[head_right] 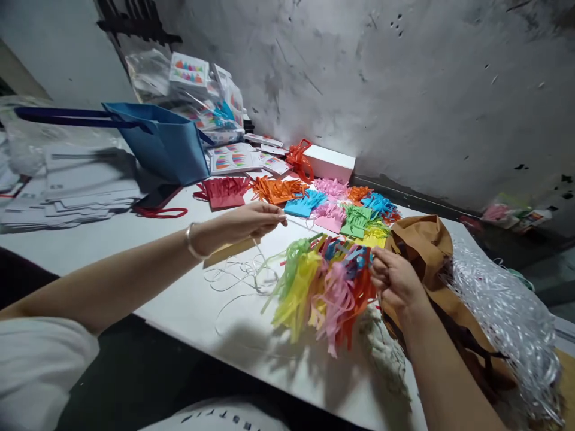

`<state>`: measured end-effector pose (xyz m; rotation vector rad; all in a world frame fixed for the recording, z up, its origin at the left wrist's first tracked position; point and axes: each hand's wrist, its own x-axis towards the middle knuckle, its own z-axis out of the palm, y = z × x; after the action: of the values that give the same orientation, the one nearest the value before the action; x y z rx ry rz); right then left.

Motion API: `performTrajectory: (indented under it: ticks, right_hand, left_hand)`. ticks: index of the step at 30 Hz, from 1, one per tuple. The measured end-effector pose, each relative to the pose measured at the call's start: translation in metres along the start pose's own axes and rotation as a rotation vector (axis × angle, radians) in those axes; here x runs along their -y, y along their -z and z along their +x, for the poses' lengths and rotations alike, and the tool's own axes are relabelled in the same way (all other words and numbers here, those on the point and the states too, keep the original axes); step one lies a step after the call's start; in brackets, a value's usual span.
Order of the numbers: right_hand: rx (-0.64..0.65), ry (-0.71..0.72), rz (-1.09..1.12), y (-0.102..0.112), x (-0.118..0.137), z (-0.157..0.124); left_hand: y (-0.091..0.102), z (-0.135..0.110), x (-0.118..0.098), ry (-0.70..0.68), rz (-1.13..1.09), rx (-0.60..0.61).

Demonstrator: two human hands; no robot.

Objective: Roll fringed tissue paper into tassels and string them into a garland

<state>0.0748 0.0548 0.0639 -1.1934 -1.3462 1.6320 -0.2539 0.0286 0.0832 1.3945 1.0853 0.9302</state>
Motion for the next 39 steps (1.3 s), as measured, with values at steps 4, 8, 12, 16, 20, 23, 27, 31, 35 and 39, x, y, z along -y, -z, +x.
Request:
performTrajectory:
  ticks: [4, 8, 12, 16, 20, 23, 27, 31, 35, 39]
  right_hand:
    - [0.169, -0.191, -0.013, -0.053, -0.039, -0.029]
    - [0.273, -0.303, -0.025, -0.091, -0.075, -0.044]
    - [0.251, -0.265, -0.077, -0.085, -0.093, -0.044]
    - [0.23, -0.136, -0.183, -0.064, -0.098, -0.053]
    - [0.257, 0.017, -0.323, -0.05, -0.09, -0.068]
    - [0.318, 0.139, -0.5, -0.043, -0.08, -0.077]
    - [0.32, 0.244, -0.63, -0.033, -0.072, -0.086]
    - [0.288, 0.263, -0.638, -0.024, -0.072, -0.091]
    - [0.147, 0.303, -0.67, -0.015, -0.076, -0.093]
    - [-0.004, 0.409, -0.744, -0.016, -0.075, -0.089]
  left_hand:
    - [-0.07, -0.034, 0.035, -0.284, 0.303, 0.061]
    - [-0.133, -0.06, 0.087, -0.496, 0.865, 0.163]
    - [-0.147, -0.085, 0.094, -0.49, 1.027, 0.271]
    - [-0.118, -0.091, 0.06, -0.53, 0.759, 0.429]
    - [-0.091, -0.042, 0.041, -0.635, 0.762, 0.318]
    - [-0.091, 0.005, 0.044, -0.708, 0.715, 0.708]
    - [-0.108, 0.028, 0.046, -0.792, 0.659, 1.005]
    - [-0.118, 0.014, 0.031, -0.93, 1.031, 0.795]
    - [-0.108, 0.0, 0.004, -0.984, 1.232, 0.528]
    - [-0.098, -0.005, -0.01, -1.023, 1.294, 0.475]
